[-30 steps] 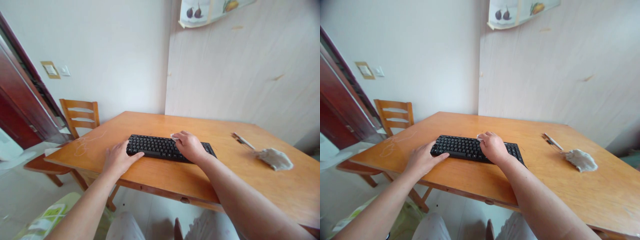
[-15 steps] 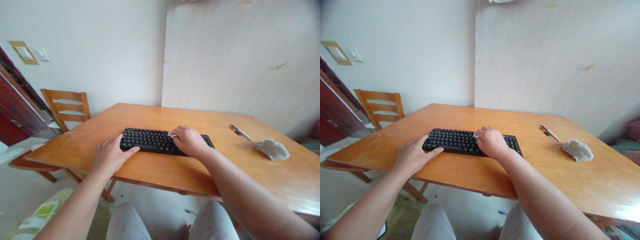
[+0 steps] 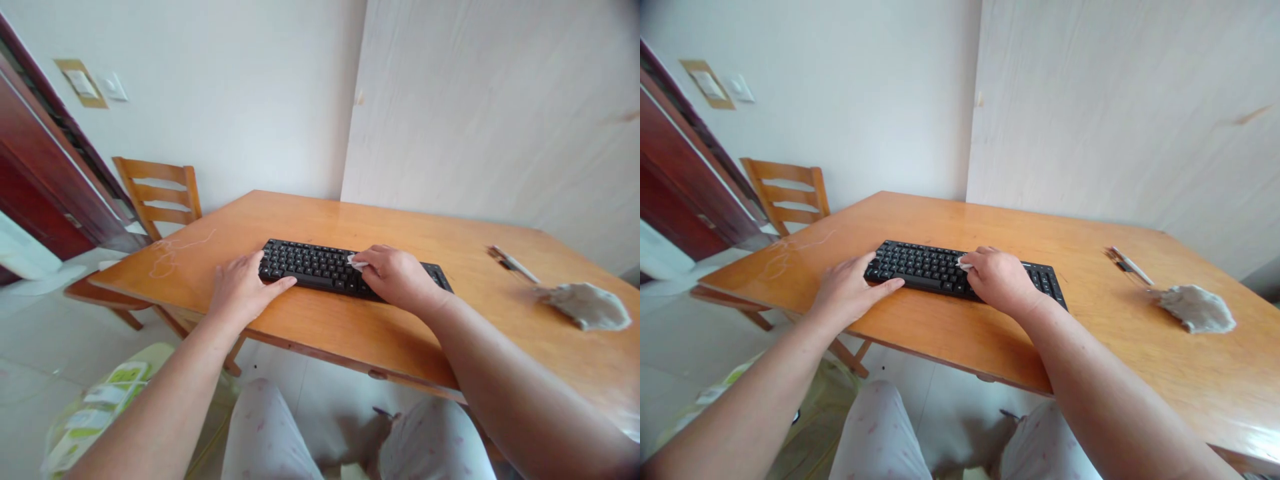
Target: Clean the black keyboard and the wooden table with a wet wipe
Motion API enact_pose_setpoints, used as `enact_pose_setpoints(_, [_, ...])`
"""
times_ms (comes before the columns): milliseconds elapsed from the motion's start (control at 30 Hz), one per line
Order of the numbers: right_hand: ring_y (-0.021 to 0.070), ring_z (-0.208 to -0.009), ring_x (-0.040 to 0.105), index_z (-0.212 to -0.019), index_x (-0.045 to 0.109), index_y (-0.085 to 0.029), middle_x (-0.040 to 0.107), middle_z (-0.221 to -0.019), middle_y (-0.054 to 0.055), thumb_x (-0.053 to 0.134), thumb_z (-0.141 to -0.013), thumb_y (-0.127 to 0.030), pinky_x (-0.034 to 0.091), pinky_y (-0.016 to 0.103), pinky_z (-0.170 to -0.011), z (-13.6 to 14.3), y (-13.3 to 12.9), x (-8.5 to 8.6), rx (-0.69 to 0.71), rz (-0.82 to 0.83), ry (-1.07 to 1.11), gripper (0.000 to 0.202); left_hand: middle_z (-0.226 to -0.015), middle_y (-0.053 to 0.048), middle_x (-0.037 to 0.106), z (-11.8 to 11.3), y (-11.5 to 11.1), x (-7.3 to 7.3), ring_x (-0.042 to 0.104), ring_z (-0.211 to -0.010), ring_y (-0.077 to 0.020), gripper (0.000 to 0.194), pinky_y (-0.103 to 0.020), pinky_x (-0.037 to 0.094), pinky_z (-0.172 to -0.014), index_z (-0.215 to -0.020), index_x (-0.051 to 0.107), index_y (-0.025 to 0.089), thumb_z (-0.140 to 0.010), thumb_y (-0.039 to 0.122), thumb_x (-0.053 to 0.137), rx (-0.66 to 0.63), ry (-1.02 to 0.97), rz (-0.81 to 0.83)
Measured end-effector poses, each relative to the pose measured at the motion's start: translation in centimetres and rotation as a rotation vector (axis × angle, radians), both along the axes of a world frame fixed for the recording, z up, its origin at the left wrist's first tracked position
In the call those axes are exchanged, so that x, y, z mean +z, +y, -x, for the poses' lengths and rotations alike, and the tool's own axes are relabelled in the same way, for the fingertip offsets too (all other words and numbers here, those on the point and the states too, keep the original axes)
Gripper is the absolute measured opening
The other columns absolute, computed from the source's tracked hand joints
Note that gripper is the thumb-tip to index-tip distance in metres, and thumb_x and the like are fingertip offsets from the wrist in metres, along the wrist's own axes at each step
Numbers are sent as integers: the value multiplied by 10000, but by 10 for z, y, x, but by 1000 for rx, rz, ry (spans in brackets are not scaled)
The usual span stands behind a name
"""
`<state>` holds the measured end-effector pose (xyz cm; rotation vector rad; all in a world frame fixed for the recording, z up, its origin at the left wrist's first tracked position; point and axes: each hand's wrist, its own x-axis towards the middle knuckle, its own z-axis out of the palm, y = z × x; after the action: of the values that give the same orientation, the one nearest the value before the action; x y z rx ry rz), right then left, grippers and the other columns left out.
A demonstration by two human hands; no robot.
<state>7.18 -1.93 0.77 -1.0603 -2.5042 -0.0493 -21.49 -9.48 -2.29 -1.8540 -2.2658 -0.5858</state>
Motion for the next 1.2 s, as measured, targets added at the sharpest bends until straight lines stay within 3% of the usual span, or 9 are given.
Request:
enact_pose_setpoints(633, [205, -943, 678, -1101, 718, -223, 723, -1007, 64, 531, -892, -182, 507, 299, -853, -3, 1, -3, 32, 5, 70, 283, -1269, -145, 651, 2, 3, -2, 574, -1175, -362, 860, -461, 411, -976, -1322, 546, 191, -751, 829, 462, 0, 53, 7])
enact_pose_setpoints(933, [201, -944, 679, -1125, 710, -224, 726, -1028, 63, 538, -898, -180, 510, 296, -850, 0, -1, -3, 82, 3, 110, 288, -1221, -116, 672, 1, 0, 0, 578, -1155, -347, 794, -447, 404, -964, -1330, 546, 254, -757, 801, 495, -3, 8, 4])
enact_pose_setpoints(1200, [204, -966, 674, -1121, 710, -228, 725, -1042, 63, 528, -913, -197, 503, 297, -855, -1, 0, -2, 61, 6, 123, 278, -1230, -116, 670, 0, -1, 1, 573, -1171, -339, 741, -435, 400, -975, -1283, 569, 244, -771, 777, 510, -6, 9, -1])
